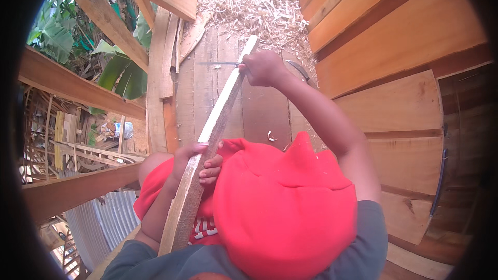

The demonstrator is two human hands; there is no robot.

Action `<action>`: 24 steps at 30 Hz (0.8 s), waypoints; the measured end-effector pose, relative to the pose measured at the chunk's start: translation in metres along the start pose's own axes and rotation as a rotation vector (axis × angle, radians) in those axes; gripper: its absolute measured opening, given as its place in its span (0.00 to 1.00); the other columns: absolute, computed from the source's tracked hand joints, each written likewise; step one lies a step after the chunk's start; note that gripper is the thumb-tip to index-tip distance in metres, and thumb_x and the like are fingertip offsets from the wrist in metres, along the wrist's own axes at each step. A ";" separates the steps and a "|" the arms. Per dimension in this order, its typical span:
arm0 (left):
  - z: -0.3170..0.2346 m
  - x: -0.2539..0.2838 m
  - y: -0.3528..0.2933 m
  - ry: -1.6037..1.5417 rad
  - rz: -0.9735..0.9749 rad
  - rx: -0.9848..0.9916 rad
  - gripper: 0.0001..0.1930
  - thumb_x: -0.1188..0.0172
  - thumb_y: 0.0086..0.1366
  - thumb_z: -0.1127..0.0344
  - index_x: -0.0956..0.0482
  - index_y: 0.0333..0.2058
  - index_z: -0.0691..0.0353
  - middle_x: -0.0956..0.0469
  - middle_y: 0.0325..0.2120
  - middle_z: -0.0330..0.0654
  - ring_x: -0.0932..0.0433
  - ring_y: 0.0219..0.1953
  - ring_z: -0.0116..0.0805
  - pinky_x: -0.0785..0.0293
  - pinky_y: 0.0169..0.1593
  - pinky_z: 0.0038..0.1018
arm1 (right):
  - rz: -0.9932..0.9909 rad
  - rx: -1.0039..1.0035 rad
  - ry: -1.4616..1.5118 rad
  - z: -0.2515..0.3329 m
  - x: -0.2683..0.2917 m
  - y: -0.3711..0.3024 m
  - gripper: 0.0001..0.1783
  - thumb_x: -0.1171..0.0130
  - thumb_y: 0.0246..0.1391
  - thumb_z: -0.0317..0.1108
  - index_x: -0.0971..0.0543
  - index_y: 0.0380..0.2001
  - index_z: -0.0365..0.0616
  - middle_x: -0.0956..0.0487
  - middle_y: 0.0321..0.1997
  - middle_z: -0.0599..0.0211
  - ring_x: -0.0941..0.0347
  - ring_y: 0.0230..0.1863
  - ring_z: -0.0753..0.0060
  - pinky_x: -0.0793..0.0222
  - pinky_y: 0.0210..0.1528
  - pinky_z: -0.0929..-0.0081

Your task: The person uses a knife to shave and shape a long, thin wooden plank. They hold the plank vertically against their body, using their bare feet to secure it while they work with their hands.

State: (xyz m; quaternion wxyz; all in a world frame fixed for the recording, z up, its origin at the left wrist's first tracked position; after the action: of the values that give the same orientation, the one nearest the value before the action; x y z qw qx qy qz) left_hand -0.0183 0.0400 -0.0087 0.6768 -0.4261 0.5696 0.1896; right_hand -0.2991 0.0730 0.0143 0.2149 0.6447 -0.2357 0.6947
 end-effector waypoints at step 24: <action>-0.020 0.006 -0.007 0.188 -0.131 -0.045 0.18 0.50 0.69 0.54 0.32 0.51 0.59 0.36 0.21 0.35 0.35 0.17 0.25 0.35 0.19 0.23 | -0.026 -0.046 -0.023 -0.022 -0.002 0.007 0.22 0.52 0.68 0.49 0.20 0.30 0.44 0.18 0.28 0.52 0.19 0.35 0.47 0.25 0.37 0.50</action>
State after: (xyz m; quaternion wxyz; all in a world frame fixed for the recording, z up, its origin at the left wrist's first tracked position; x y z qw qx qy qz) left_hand -0.0231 0.0189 -0.0116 0.6216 -0.4934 0.5972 0.1169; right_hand -0.3210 0.0804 0.0111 0.2363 0.6505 -0.2457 0.6787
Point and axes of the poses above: each hand's wrist, its own y-axis towards the middle knuckle, its own x-axis out of the back of the hand, z = x × y, the point moved 10 cm from there along y, towards the middle knuckle
